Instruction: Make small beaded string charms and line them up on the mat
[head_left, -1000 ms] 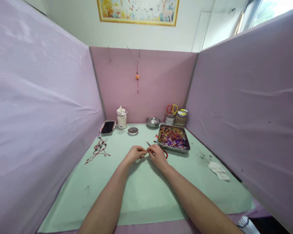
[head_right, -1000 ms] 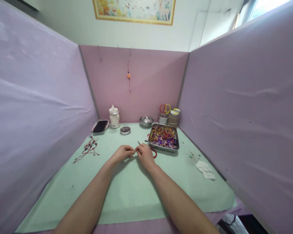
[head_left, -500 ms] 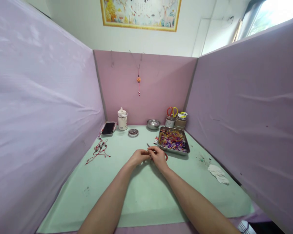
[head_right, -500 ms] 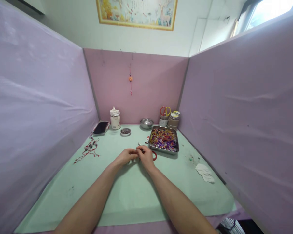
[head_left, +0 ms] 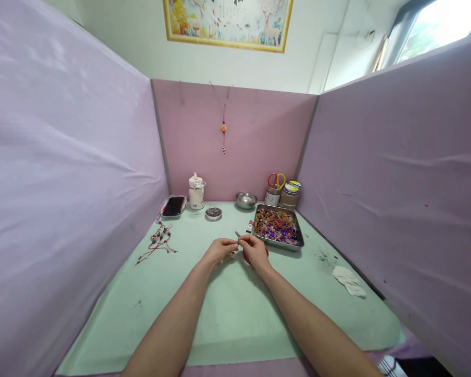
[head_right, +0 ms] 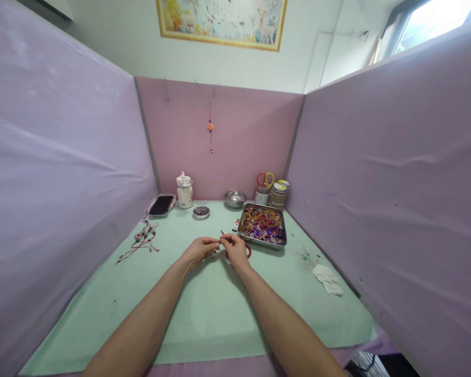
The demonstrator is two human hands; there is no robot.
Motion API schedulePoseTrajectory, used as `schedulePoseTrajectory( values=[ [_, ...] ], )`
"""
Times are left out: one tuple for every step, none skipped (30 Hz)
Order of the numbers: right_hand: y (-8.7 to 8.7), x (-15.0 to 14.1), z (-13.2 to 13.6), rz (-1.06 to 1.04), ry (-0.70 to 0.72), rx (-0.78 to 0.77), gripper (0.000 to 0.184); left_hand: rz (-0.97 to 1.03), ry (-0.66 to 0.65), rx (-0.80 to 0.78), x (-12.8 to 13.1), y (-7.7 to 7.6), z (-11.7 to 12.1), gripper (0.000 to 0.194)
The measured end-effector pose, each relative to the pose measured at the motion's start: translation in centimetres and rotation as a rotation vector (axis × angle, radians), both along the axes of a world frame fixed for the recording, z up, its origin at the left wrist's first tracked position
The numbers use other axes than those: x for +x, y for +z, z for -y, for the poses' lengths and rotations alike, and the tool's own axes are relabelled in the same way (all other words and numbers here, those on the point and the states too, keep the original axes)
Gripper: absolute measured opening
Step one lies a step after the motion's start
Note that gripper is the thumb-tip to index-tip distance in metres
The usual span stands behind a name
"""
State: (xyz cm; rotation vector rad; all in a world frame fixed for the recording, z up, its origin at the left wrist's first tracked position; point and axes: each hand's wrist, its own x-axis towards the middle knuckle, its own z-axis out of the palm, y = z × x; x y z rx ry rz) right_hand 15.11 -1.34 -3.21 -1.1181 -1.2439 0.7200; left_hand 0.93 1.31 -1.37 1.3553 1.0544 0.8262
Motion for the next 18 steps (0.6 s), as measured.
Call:
schedulePoseTrajectory(
  values=[
    [-0.06,0.01,-0.04,-0.016,0.005,-0.005,0.019,0.002,0.008,-0.006,-0.03,0.00,-0.02,0.032],
    [-0.10,0.01,-0.07,-0.030,0.009,-0.009,0.020,0.005,0.016,-0.011,-0.03,0.00,-0.04,0.032],
    [-0.11,0.00,-0.07,-0.043,0.014,-0.014,0.020,0.009,0.021,-0.015,-0.02,-0.02,-0.05,0.032],
    [-0.11,-0.03,-0.06,-0.054,0.018,-0.019,0.021,0.013,0.026,-0.019,0.01,-0.04,-0.07,0.031],
    [-0.10,-0.06,-0.04,-0.063,0.022,-0.025,0.021,0.015,0.030,-0.023,0.05,-0.07,-0.08,0.031],
    [-0.08,-0.10,0.00,-0.070,0.026,-0.031,0.021,0.018,0.032,-0.027,0.10,-0.10,-0.08,0.030],
    [-0.05,-0.14,0.03,-0.076,0.030,-0.038,0.021,0.021,0.033,-0.031,0.15,-0.14,-0.09,0.030],
    [-0.04,-0.17,0.06,-0.080,0.033,-0.045,0.021,0.025,0.033,-0.032,0.20,-0.17,-0.10,0.030],
    [-0.02,-0.20,0.08,-0.083,0.036,-0.051,0.021,0.030,0.034,-0.030,0.23,-0.20,-0.11,0.030],
    [-0.02,-0.22,0.09,-0.086,0.037,-0.058,0.020,0.035,0.036,-0.027,0.26,-0.21,-0.11,0.030],
    [-0.02,-0.22,0.09,-0.087,0.036,-0.063,0.020,0.041,0.040,-0.021,0.28,-0.21,-0.12,0.030],
    [-0.04,-0.22,0.08,-0.089,0.032,-0.068,0.019,0.046,0.047,-0.015,0.30,-0.21,-0.12,0.031],
    [-0.05,-0.21,0.06,-0.089,0.026,-0.073,0.019,0.048,0.056,-0.009,0.32,-0.19,-0.13,0.031],
    [-0.08,-0.20,0.03,-0.089,0.020,-0.078,0.019,0.049,0.066,-0.004,0.34,-0.17,-0.12,0.031],
    [-0.10,-0.19,0.01,-0.089,0.013,-0.083,0.019,0.048,0.076,0.001,0.37,-0.15,-0.12,0.031],
    [-0.13,-0.18,-0.01,-0.088,0.007,-0.089,0.019,0.046,0.085,0.005,0.41,-0.14,-0.11,0.030],
    [-0.16,-0.17,-0.02,-0.087,0.002,-0.094,0.019,0.044,0.093,0.010,0.45,-0.13,-0.10,0.029],
    [-0.18,-0.17,-0.03,-0.086,-0.001,-0.099,0.019,0.041,0.099,0.014,0.49,-0.12,-0.10,0.028]
  ],
)
